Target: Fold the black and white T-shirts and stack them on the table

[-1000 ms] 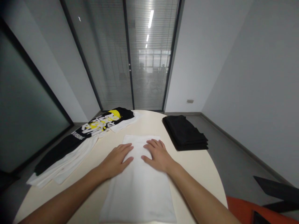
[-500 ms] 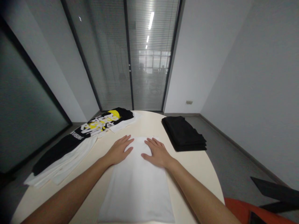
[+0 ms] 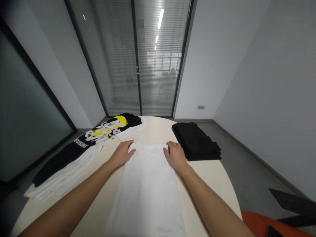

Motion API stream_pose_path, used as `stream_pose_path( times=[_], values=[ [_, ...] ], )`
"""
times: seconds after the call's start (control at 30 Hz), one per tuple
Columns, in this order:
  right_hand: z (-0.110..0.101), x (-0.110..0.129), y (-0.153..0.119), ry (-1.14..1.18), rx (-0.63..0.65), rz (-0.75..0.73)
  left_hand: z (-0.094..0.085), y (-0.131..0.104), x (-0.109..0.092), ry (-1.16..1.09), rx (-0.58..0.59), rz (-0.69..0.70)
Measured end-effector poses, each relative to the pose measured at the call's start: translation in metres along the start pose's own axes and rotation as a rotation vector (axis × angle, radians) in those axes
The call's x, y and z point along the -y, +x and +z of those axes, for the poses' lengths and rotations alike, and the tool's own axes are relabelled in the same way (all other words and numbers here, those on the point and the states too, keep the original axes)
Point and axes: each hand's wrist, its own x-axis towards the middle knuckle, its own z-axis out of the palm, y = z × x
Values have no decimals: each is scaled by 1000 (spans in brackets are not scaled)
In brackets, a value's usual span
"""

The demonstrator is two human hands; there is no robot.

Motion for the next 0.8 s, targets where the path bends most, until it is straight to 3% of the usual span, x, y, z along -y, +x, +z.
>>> stream_pose_path(
  times=[0.17, 0.4, 0.5, 0.6, 0.7, 0.8],
  values=[
    [1, -1, 4, -33, 21, 79, -5, 6, -2, -157, 33, -70],
    [-4, 1, 8, 126, -11, 59, -10, 6, -9, -301, 56, -119],
    [-11, 4, 8, 204, 3, 115, -13, 5, -13, -377, 62, -162],
    [-18, 7, 6, 253, 0, 171, -19, 5, -21, -525, 45, -291],
    [-21, 9, 2, 398, 26, 227, -26, 3, -33, -715, 33, -430],
    [-22, 10, -1, 686, 27, 261, -34, 3, -45, -792, 37, -465]
  ],
)
